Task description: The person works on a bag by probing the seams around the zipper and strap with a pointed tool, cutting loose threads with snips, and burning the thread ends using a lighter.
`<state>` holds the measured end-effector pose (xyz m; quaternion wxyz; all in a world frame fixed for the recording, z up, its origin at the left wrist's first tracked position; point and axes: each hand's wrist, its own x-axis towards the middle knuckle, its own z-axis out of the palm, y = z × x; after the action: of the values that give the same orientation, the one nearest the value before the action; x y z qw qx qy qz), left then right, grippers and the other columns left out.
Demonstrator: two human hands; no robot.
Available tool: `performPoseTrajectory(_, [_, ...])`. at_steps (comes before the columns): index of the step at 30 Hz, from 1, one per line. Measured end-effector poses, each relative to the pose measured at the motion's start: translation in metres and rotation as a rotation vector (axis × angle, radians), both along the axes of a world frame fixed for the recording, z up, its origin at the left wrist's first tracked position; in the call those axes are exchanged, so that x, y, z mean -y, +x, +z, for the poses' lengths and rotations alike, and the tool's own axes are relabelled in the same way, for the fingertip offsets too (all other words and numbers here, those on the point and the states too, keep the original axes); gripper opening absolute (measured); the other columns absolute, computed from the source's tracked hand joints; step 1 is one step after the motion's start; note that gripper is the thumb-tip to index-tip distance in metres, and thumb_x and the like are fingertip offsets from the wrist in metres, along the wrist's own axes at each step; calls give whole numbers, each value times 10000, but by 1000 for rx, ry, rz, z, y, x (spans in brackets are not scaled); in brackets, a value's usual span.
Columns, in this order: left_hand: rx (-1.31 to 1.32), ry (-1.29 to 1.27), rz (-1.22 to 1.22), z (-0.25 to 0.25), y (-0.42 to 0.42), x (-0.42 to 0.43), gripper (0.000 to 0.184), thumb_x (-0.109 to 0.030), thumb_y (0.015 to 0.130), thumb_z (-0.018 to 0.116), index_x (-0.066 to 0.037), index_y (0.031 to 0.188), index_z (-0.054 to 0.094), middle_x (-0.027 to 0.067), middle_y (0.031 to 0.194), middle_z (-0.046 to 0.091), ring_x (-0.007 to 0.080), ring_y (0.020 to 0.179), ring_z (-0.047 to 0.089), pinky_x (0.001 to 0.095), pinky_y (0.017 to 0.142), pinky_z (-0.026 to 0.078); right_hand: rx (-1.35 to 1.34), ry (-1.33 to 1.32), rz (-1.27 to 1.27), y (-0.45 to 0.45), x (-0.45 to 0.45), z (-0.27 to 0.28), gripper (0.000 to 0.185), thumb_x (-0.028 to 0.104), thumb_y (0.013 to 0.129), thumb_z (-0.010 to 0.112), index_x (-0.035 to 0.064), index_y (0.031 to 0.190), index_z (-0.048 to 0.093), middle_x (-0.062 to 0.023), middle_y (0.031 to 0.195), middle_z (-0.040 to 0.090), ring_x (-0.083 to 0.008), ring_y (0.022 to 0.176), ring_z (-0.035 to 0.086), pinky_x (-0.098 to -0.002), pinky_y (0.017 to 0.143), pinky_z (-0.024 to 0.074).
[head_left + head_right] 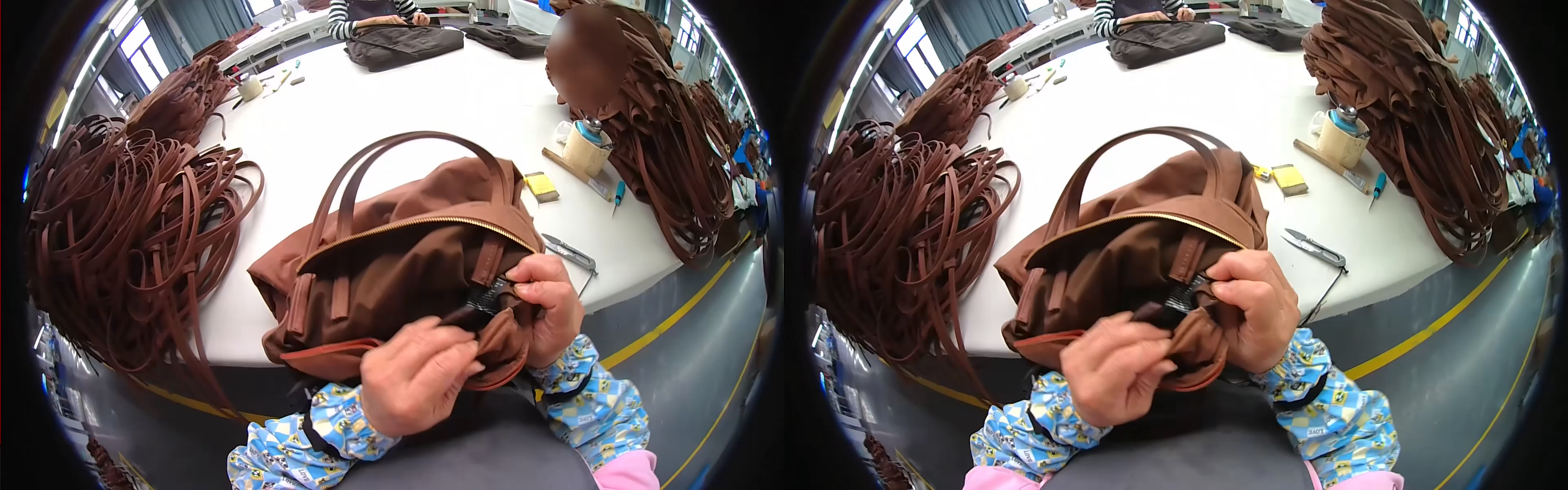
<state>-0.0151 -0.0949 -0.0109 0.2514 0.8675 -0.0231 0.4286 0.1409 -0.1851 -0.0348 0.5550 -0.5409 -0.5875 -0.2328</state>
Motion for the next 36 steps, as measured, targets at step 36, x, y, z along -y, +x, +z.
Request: performPoseTrajectory(36, [26, -1120, -78, -43, 24, -15, 52, -36, 878, 564, 3, 884, 530, 87, 846, 594, 77, 590, 519, 185, 555, 438, -307, -207, 148, 17, 26, -61, 303, -25, 666, 714, 41, 878, 508, -149, 824, 572, -237, 682, 573, -296, 579, 478])
